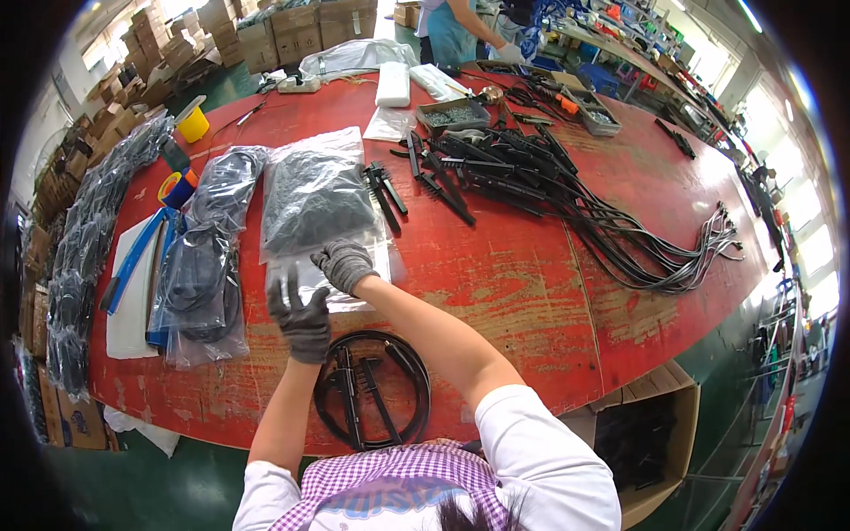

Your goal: The person repeatedly picks up black cables from a pile on a red workbench, coils them into circular shapes, and places them into clear plastic bags. The person wears gloves and a checkered apron while performing this repetitive packaging task in a factory setting.

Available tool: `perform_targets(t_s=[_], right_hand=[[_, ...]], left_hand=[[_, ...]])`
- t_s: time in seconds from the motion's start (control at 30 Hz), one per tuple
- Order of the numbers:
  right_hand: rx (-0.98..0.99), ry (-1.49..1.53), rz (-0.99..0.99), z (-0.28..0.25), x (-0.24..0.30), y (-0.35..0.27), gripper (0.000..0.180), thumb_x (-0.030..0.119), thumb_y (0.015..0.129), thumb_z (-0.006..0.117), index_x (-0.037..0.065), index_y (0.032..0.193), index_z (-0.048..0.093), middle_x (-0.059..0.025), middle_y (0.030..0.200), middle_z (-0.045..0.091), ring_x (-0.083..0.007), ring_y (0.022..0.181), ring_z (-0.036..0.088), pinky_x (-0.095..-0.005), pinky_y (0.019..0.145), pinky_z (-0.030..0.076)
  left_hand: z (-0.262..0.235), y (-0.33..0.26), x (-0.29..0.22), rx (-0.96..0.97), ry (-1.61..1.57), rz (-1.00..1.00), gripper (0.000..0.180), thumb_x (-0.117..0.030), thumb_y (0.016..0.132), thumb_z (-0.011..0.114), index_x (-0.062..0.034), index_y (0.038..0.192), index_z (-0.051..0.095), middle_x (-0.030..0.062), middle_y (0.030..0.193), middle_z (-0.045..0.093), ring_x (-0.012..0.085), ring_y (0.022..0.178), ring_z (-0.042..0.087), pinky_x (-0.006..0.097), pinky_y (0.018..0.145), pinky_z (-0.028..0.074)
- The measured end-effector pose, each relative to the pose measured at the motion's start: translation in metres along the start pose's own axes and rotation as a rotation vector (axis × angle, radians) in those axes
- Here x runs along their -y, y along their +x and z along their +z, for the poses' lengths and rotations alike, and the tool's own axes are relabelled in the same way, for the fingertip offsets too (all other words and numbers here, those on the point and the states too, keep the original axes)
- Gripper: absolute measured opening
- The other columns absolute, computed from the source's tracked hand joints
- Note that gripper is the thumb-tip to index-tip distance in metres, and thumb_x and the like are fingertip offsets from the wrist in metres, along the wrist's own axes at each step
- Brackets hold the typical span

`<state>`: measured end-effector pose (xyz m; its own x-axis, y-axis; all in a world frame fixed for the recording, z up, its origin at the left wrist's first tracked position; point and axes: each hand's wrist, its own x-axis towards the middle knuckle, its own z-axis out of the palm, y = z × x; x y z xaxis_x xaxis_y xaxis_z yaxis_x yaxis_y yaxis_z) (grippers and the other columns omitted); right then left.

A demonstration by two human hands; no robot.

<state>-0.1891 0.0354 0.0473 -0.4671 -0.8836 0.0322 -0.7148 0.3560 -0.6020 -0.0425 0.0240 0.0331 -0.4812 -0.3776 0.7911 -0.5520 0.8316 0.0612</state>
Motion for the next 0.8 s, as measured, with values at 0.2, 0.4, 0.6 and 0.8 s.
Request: perform_targets(t_s=[0.2, 0.4, 0.6, 0.8], right_hand=[[-0.327, -0.124, -0.160, -0.003, -0.005, -0.013, 0.026, 0.034, 0.079, 0.059, 0.009, 0.081, 0.063, -0.0130, 0.084, 0.060, -0.0327, 0.082, 0.054, -0.0421, 0.074, 0.043], [-0.405, -0.505, -0.745, 0.010, -0.028, -0.057, 0.022, 0.020, 0.079, 0.051, 0.016, 0.100, 0.057, -0.0067, 0.126, 0.045, -0.0268, 0.114, 0.043, -0.0436, 0.093, 0.035], [-0.375, -0.964, -0.512, -0.017, -0.088, -0.056, 0.029, 0.014, 0.078, 0.052, 0.008, 0.106, 0.057, -0.0027, 0.063, 0.053, -0.0168, 0.052, 0.050, -0.0291, 0.051, 0.043], [0.117, -0.487, -0.210, 0.004, -0.099, -0.148, 0.052, 0.017, 0.080, 0.052, 0.026, 0.129, 0.037, -0.0086, 0.059, 0.056, -0.0266, 0.055, 0.057, -0.0410, 0.047, 0.044]], left_hand=[[0.038, -0.009, 0.055, 0.456, 0.008, 0.008, 0.010, -0.016, 0.071, 0.057, -0.0147, 0.078, 0.064, 0.0040, 0.096, 0.061, 0.0260, 0.085, 0.057, 0.037, 0.073, 0.048], [0.014, -0.011, 0.056, 0.487, 0.071, 0.171, 0.014, -0.017, 0.075, 0.055, -0.0168, 0.086, 0.063, 0.0021, 0.092, 0.059, 0.0221, 0.079, 0.056, 0.033, 0.067, 0.048], [0.003, -0.040, 0.046, 0.729, 0.319, 0.083, 0.054, -0.013, 0.082, 0.046, -0.0291, 0.132, 0.035, 0.0074, 0.091, 0.057, 0.0215, 0.075, 0.058, 0.036, 0.055, 0.049], [0.009, -0.070, 0.069, 0.932, 0.140, 0.389, 0.064, -0.010, 0.083, 0.044, -0.0244, 0.140, 0.019, 0.0108, 0.071, 0.053, 0.0222, 0.056, 0.056, 0.035, 0.047, 0.045]])
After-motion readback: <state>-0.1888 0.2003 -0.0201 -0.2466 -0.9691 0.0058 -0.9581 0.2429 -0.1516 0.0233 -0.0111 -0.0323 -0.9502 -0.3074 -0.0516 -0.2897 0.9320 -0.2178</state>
